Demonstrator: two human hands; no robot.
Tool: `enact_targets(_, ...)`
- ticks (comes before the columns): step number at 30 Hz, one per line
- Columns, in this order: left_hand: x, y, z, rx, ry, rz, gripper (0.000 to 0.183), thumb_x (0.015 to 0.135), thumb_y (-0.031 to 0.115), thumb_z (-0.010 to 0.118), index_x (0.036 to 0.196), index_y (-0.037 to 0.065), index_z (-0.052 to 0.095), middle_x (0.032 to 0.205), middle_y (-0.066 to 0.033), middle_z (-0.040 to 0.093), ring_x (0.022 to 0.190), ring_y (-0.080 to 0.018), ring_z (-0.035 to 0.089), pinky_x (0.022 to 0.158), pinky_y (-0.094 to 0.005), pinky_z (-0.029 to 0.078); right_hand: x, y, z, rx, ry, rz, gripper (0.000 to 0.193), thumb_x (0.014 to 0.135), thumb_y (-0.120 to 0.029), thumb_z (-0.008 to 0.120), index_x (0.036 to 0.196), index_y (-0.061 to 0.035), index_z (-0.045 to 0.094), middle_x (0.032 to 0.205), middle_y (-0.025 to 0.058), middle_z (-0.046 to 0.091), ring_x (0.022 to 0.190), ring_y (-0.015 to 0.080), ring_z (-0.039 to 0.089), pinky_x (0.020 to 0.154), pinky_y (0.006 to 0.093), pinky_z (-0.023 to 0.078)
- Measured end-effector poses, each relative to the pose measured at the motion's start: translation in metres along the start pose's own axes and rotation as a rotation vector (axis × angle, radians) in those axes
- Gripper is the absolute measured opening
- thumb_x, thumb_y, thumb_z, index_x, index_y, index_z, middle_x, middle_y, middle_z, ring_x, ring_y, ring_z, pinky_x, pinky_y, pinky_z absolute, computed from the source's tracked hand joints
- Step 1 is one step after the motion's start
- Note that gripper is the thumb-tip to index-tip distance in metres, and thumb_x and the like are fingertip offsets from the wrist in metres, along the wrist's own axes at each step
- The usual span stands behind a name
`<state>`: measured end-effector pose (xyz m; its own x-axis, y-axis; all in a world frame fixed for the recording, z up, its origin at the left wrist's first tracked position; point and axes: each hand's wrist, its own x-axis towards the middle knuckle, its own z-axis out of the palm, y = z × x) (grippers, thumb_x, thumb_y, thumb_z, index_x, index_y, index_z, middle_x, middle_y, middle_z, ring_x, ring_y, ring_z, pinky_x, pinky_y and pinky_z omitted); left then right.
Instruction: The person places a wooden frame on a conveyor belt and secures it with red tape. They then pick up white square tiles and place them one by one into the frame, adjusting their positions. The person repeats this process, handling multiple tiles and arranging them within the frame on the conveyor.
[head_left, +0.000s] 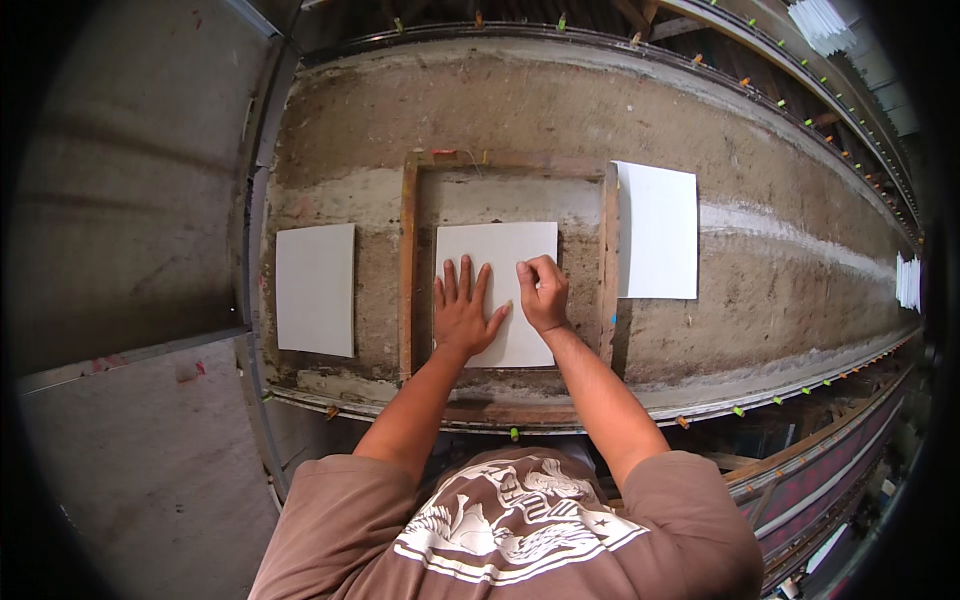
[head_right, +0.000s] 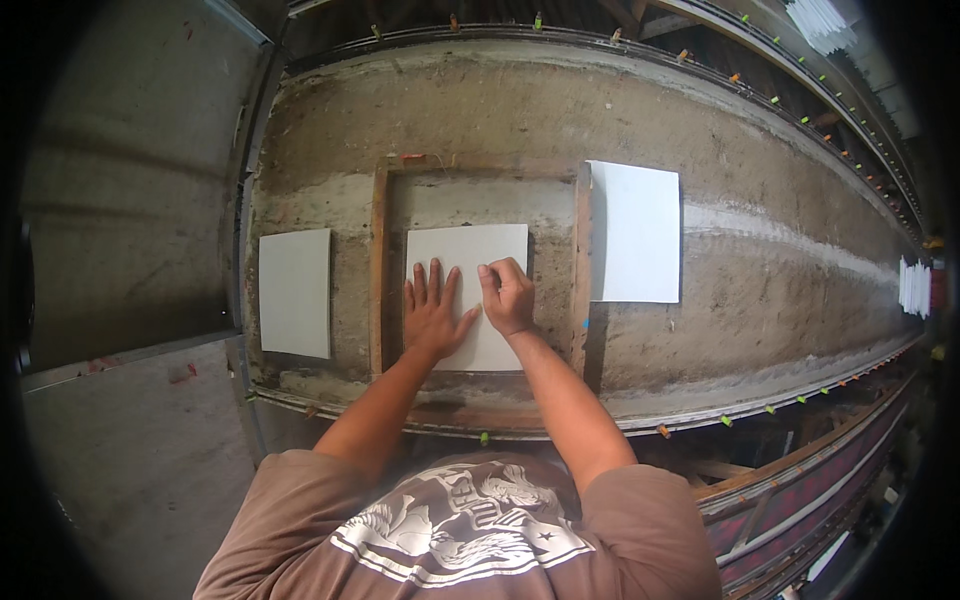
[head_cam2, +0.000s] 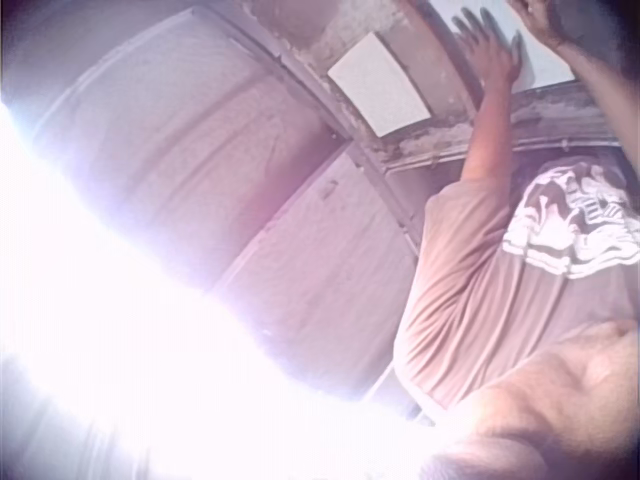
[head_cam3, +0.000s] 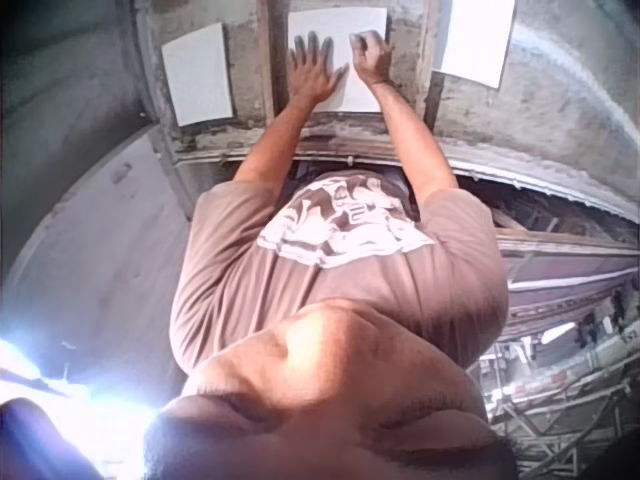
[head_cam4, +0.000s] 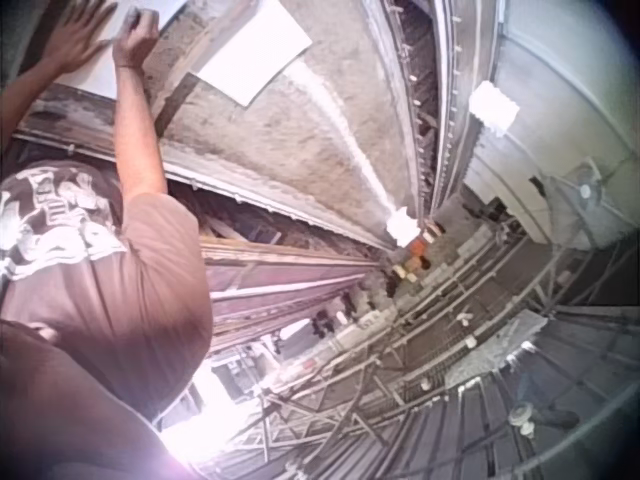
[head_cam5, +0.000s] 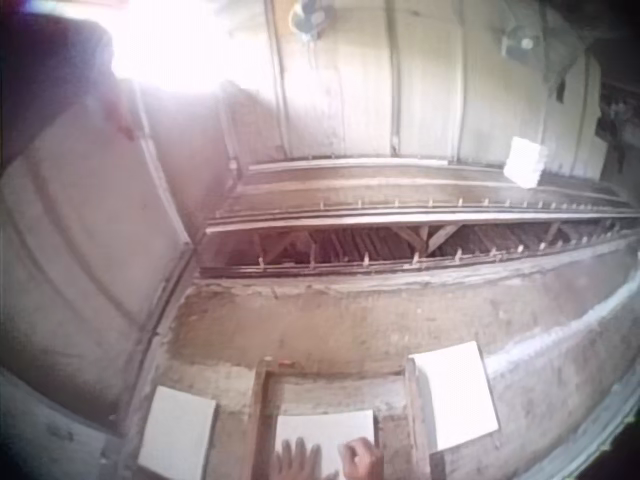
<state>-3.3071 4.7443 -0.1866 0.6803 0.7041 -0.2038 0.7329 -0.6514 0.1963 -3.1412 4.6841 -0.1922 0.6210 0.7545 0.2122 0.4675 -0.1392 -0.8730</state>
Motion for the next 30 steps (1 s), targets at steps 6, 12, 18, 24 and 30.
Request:
enact_targets(6, -0.005, -0.002, 0.008, 0.011, 0.077, 0.022, 0.083, 0.097, 0.065, 0.047, 0.163, 0.02, 0.027, 0.171, -0.0173, 0.011, 0.158, -0.041, 0.001, 0.125, -0.0584, 0.005, 0.014, 0.031, 0.016, 0.03, 0.015, 0.003, 0.038, 0.104, -0.027, 0.058, 0.077, -0.0017, 0.05, 0.064, 0.0173, 0.051, 0.054, 0.0308, 0.052, 0.055, 0.0426, 0.042)
enact_targets(12, -0.008, -0.001, 0.003, -0.012, 0.071, 0.022, 0.081, 0.097, 0.064, 0.05, 0.162, 0.022, 0.03, 0.171, -0.0157, 0.013, 0.158, -0.0406, 0.002, 0.125, -0.059, 0.007, 0.061, 0.049, 0.016, 0.156, 0.075, 0.11, 0.044, 0.102, -0.03, 0.06, 0.073, 0.0006, 0.048, 0.063, 0.0222, 0.049, 0.054, 0.0264, 0.039, 0.054, 0.0409, 0.039)
enact_targets(18, -0.006, -0.001, 0.0, 0.007, 0.087, 0.02, 0.081, 0.097, 0.065, 0.049, 0.163, 0.023, 0.028, 0.172, -0.013, 0.012, 0.158, -0.0391, 0.0, 0.125, -0.0586, 0.006, 0.068, 0.052, 0.019, 0.063, 0.015, 0.065, 0.041, 0.102, -0.029, 0.06, 0.074, -0.0003, 0.05, 0.064, 0.022, 0.051, 0.055, 0.0325, 0.047, 0.055, 0.0423, 0.041)
enact_targets(24, -0.005, -0.004, 0.006, 0.006, 0.08, -0.009, 0.085, 0.097, 0.065, 0.048, 0.163, 0.017, 0.026, 0.172, -0.0128, 0.011, 0.158, -0.0387, 0.001, 0.126, -0.0573, 0.006, 0.006, 0.022, 0.013, 0.006, -0.15, 0.077, 0.038, 0.101, -0.029, 0.06, 0.077, -0.0011, 0.054, 0.071, 0.023, 0.058, 0.066, 0.0422, 0.061, 0.06, 0.0478, 0.046)
enact_targets(30, -0.003, -0.003, 0.01, -0.056, 0.104, 0.015, 0.09, 0.097, 0.062, 0.05, 0.162, 0.006, 0.024, 0.172, -0.0127, 0.011, 0.158, -0.0386, 0.001, 0.126, -0.0552, 0.006, 0.07, 0.04, 0.02, 0.004, -0.064, 0.078, 0.038, 0.103, -0.03, 0.058, 0.077, -0.0014, 0.054, 0.071, 0.0233, 0.058, 0.065, 0.0431, 0.058, 0.059, 0.0477, 0.045)
